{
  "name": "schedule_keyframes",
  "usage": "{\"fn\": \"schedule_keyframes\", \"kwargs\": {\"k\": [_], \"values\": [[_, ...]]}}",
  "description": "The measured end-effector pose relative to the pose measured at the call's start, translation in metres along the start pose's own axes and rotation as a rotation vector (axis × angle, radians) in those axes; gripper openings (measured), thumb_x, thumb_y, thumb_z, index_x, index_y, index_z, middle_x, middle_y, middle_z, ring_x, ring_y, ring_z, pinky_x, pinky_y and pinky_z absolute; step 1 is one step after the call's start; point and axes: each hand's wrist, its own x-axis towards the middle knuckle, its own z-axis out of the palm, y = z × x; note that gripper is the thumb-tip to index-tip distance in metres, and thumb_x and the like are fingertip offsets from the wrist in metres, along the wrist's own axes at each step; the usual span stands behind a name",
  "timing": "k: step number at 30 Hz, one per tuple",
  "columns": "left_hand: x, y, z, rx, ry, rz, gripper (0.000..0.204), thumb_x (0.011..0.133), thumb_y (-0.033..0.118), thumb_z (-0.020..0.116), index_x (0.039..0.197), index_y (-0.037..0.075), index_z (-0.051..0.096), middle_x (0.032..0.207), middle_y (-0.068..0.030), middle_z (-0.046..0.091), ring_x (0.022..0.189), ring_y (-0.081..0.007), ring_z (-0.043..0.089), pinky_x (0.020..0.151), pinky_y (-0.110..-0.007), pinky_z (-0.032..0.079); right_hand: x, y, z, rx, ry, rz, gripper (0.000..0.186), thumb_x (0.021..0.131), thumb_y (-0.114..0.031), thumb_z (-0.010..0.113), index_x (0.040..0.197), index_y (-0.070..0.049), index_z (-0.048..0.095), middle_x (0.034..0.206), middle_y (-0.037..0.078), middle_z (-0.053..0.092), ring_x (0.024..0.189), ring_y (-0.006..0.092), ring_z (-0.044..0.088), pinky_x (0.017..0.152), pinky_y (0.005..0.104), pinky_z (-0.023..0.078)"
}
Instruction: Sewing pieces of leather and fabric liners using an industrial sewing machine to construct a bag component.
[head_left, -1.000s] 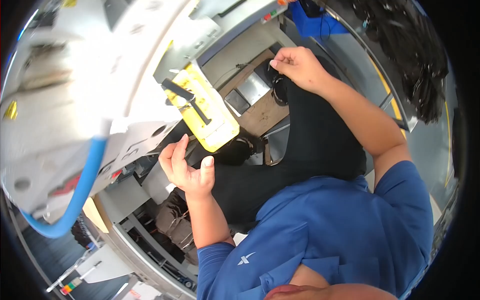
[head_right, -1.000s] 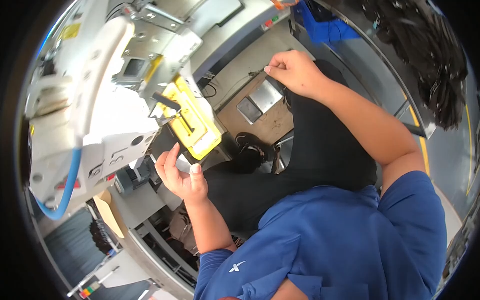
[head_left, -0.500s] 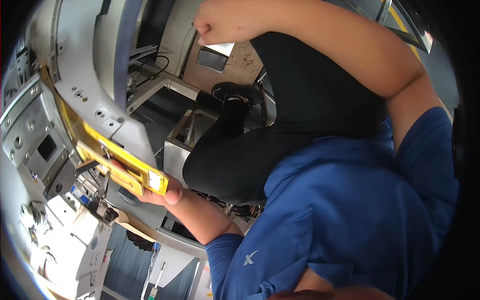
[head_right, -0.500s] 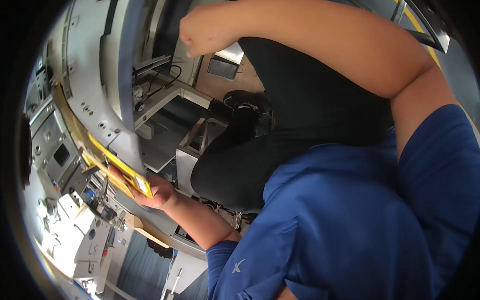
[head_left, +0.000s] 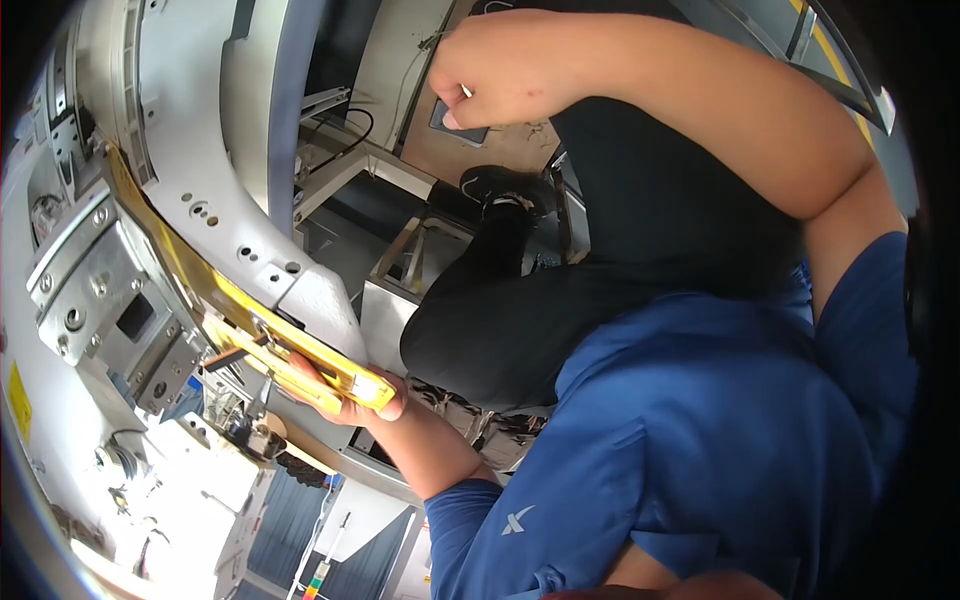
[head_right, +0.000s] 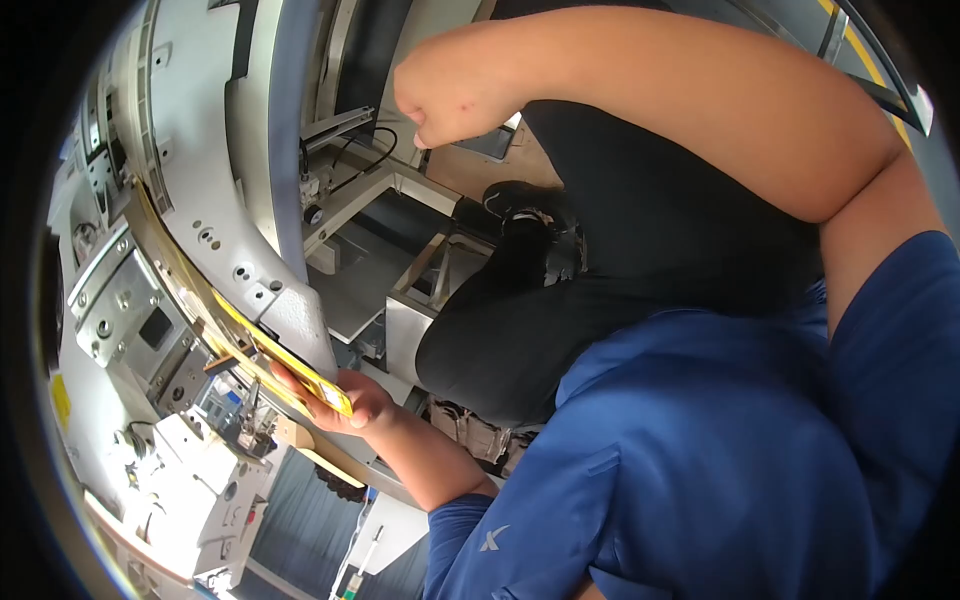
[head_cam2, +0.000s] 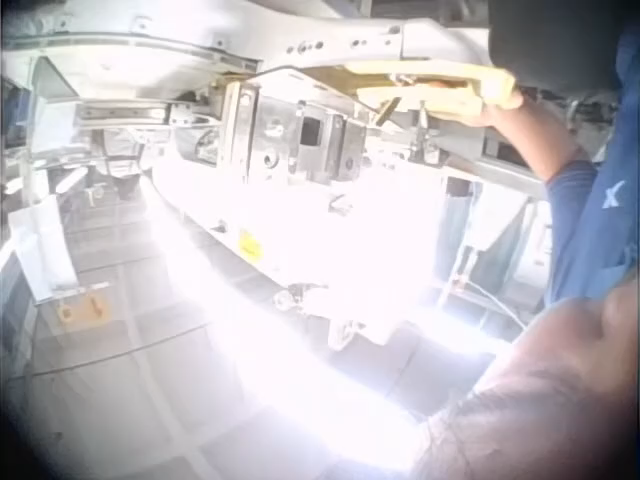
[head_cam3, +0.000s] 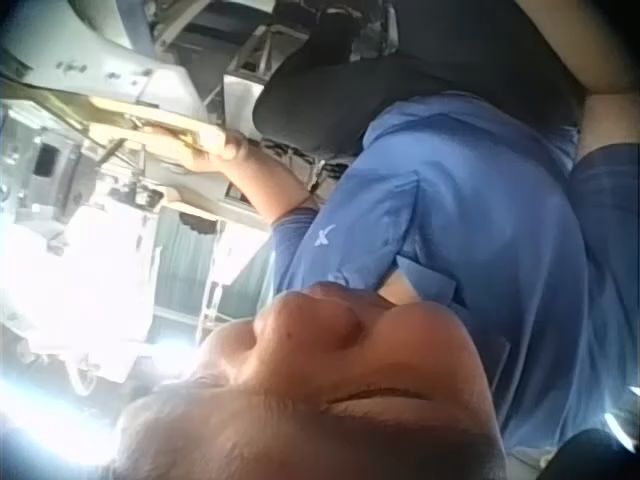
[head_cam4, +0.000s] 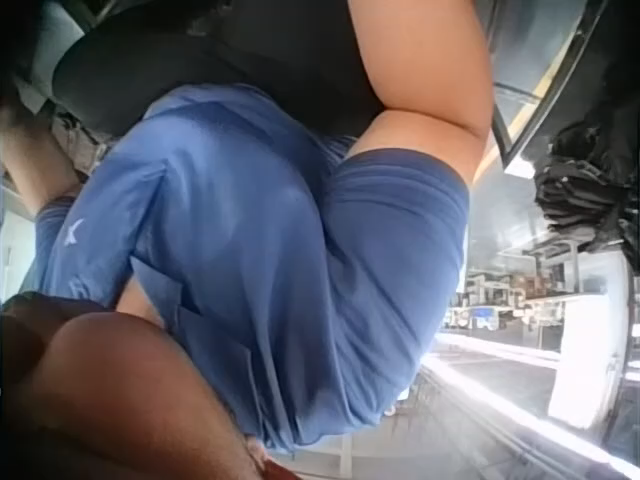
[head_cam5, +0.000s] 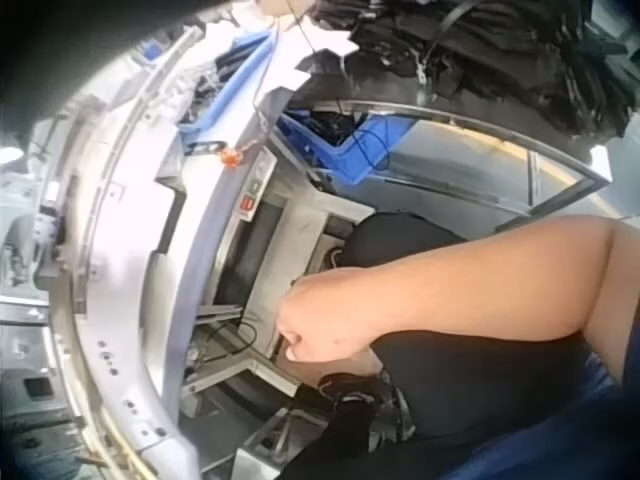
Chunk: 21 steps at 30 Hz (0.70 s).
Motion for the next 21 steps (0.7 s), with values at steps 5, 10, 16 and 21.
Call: {"fn": "schedule_keyframes", "kwargs": {"k": [5, 10, 16, 21], "values": [[-0.009, -0.002, -0.008, -0.214, -0.015, 0.016, 0.083, 0.097, 0.064, 0.05, 0.155, 0.006, 0.036, 0.16, -0.0175, 0.035, 0.148, -0.0383, 0.032, 0.123, -0.053, 0.021, -0.005, -0.005, -0.005, 0.037, 0.04, 0.001, 0.033, 0.091, -0.028, 0.061, 0.075, 0.0, 0.064, 0.065, 0.014, 0.059, 0.065, 0.0308, 0.061, 0.063, 0.0453, 0.049], [0.001, 0.0, -0.013, -0.145, -0.011, 0.07, 0.093, 0.088, 0.068, 0.058, 0.15, 0.001, 0.043, 0.156, -0.022, 0.039, 0.146, -0.0384, 0.036, 0.122, -0.053, 0.022, 0.0, -0.004, -0.017, 0.072, -0.062, 0.06, 0.031, 0.09, -0.029, 0.065, 0.081, 0.0, 0.068, 0.071, 0.017, 0.064, 0.069, 0.0339, 0.064, 0.064, 0.0437, 0.049], [-0.016, -0.003, 0.01, -0.15, 0.162, -0.116, 0.111, 0.081, 0.079, 0.058, 0.145, -0.01, 0.044, 0.144, -0.0283, 0.046, 0.136, -0.0416, 0.044, 0.116, -0.052, 0.031, 0.004, -0.01, -0.015, 0.026, -0.118, -0.029, 0.035, 0.092, -0.038, 0.062, 0.094, -0.006, 0.074, 0.083, 0.016, 0.07, 0.082, 0.0346, 0.069, 0.071, 0.0458, 0.054], [-0.018, -0.001, 0.016, -0.27, 0.126, -0.216, 0.128, 0.073, 0.084, 0.062, 0.154, -0.009, 0.027, 0.154, -0.0324, 0.029, 0.141, -0.0428, 0.039, 0.112, -0.053, 0.037, 0.002, -0.013, -0.006, 0.052, -0.049, 0.05, 0.032, 0.091, -0.036, 0.064, 0.094, -0.005, 0.073, 0.087, 0.015, 0.071, 0.087, 0.0343, 0.069, 0.073, 0.0455, 0.052]]}}
